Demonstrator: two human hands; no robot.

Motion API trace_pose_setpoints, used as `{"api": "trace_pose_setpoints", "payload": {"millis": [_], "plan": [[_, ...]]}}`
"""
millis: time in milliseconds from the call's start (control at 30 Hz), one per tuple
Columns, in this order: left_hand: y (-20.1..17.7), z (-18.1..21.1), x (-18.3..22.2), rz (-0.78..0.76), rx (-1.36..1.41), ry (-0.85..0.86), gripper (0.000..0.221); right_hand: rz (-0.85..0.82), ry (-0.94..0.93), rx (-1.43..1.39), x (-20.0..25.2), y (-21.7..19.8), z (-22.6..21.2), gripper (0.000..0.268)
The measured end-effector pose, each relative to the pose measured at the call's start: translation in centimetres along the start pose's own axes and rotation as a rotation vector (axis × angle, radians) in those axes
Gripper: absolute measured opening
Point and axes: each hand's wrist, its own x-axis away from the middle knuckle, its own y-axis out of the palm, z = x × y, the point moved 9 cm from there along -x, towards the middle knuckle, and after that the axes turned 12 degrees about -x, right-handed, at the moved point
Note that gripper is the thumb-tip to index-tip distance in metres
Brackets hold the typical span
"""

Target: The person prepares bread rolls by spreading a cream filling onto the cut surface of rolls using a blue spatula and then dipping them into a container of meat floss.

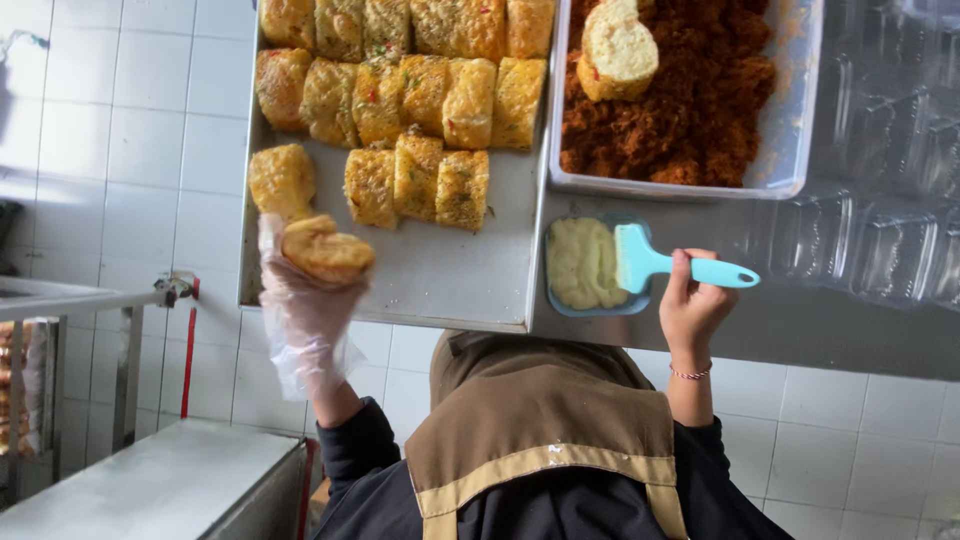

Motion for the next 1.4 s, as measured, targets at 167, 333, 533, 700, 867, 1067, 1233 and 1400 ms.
{"api": "trace_pose_setpoints", "payload": {"millis": [167, 333, 533, 700, 867, 1067, 1233, 1400], "plan": [[-4.1, -2.6, 1.1, 0.333, -0.659, -0.173, 0.063, -0.028, 0.012, -0.032, 0.0, 0.4, 1.1, 0.019], [-4.2, -5.3, -0.3, 0.464, -1.300, -0.075, 0.084, -0.068, -0.007, -0.017, -0.4, 0.7, 2.2, 0.021], [-6.6, -6.5, -1.5, 0.244, -1.325, -0.358, 0.109, -0.088, -0.059, -0.005, -1.1, 0.7, 3.6, 0.022], [-6.7, -3.8, -1.2, 0.167, -1.280, -0.262, 0.126, -0.095, -0.098, 0.014, -0.6, 0.0, 3.8, 0.024], [-1.8, -2.2, -5.9, 0.038, -1.092, 0.224, 0.127, -0.105, -0.078, 0.036, -0.6, 0.0, 4.4, 0.026], [8.1, -6.8, -12.6, -0.267, -1.209, 0.486, 0.140, -0.106, -0.077, 0.058, -0.2, 0.1, 3.3, 0.026], [8.7, -8.1, -13.7, -0.137, -1.607, 0.563, 0.115, -0.059, -0.040, 0.090, 0.2, -0.7, 3.4, 0.027], [3.0, -5.3, -12.5, -0.210, -1.383, 0.227, 0.127, -0.043, -0.012, 0.102, 0.4, -1.2, 3.2, 0.026]]}}
